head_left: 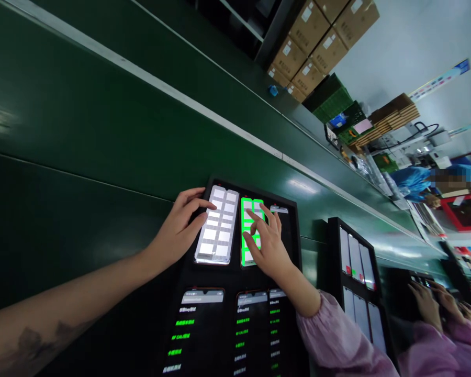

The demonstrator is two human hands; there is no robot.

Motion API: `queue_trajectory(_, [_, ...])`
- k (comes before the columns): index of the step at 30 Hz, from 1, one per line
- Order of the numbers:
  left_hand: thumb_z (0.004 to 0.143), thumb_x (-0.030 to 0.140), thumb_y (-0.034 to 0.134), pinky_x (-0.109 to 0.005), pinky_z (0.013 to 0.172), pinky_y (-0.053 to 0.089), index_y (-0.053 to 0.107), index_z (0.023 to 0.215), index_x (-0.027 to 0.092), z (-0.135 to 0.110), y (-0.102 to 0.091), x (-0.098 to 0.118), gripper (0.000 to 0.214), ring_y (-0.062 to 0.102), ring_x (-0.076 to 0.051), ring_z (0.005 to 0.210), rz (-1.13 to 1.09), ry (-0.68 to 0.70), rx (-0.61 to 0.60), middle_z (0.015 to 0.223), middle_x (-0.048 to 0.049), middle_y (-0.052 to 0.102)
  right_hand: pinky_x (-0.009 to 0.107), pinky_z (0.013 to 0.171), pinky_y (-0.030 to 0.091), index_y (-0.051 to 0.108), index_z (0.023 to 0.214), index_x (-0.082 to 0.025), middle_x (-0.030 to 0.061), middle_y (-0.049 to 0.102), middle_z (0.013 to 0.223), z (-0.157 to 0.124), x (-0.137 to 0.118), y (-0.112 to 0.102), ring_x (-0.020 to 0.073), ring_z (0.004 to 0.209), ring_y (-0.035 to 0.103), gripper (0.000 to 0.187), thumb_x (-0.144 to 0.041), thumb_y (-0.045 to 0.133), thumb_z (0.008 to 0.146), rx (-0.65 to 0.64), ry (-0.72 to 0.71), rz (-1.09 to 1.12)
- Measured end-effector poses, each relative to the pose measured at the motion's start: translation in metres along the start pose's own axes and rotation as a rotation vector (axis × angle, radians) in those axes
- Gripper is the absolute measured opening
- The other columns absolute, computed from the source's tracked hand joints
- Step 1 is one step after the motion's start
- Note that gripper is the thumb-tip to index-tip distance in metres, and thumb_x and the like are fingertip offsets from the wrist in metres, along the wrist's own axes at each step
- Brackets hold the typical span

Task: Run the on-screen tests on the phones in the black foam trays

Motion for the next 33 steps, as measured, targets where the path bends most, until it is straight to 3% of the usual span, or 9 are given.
queue_trajectory(5, [0.098, 0.041, 0.046, -0.058, 0.128, 0.033, 0.071, 0.101, 0.026, 0.001, 0.0, 0.001, 0.03, 0.048, -0.03, 0.144, -0.008, 0.003, -0.011, 0.14, -0.0083, 0.054, 0.068, 0.124, 0.035, 0.062, 0.128, -0.023, 0.0113, 0.076, 0.111, 0.009, -0.012, 0.0, 0.0323, 0.153, 0.046, 0.032, -0.041, 0.047, 0.106, -0.017, -0.043, 0.036])
queue_trajectory(12, [0.099, 0.041, 0.045, -0.057, 0.129, 0.034, 0.07, 0.102, 0.026, 0.0, 0.0, 0.002, 0.029, 0.046, -0.03, 0.146, -0.008, 0.002, -0.018, 0.14, -0.0077, 0.054, 0.067, 0.124, 0.036, 0.058, 0.098, -0.025, 0.0119, 0.072, 0.135, 0.022, 0.001, -0.023, 0.0306, 0.153, 0.045, 0.021, -0.036, 0.043, 0.107, 0.05, -0.001, 0.056])
queue_trajectory(17, [0.099, 0.04, 0.044, -0.058, 0.129, 0.032, 0.069, 0.103, 0.025, 0.001, 0.001, 0.001, 0.029, 0.046, -0.029, 0.145, -0.008, 0.012, -0.028, 0.14, -0.0089, 0.053, 0.071, 0.121, 0.037, 0.053, 0.09, -0.025, 0.0121, 0.075, 0.13, 0.021, 0.003, -0.021, 0.0324, 0.146, 0.053, 0.02, -0.033, 0.045, 0.106, 0.052, 0.018, 0.061])
queue_trajectory(25, [0.099, 0.04, 0.042, -0.058, 0.127, 0.035, 0.07, 0.101, 0.024, 0.002, 0.0, 0.0, 0.033, 0.05, -0.031, 0.142, -0.005, 0.035, 0.013, 0.138, -0.0103, 0.056, 0.065, 0.126, 0.035, 0.057, 0.092, -0.025, 0.0111, 0.072, 0.137, 0.029, -0.017, -0.009, 0.0297, 0.153, 0.045, 0.017, -0.032, 0.048, 0.104, -0.015, -0.049, 0.091])
queue_trajectory(33, [0.099, 0.037, 0.043, -0.056, 0.126, 0.038, 0.073, 0.1, 0.024, 0.002, 0.002, 0.001, 0.033, 0.048, -0.03, 0.143, -0.027, 0.03, 0.001, 0.138, -0.0095, 0.056, 0.072, 0.126, 0.03, 0.064, 0.118, -0.022, 0.0149, 0.072, 0.134, 0.046, -0.01, 0.004, 0.0309, 0.152, 0.047, 0.028, -0.029, 0.04, 0.106, -0.048, 0.011, 0.038])
Point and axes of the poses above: each hand's wrist, its own z-axis towards the middle knuckle, its own y-axis out of the palm, x = y × z, the point moved 8 cm from there along z, towards the middle knuckle
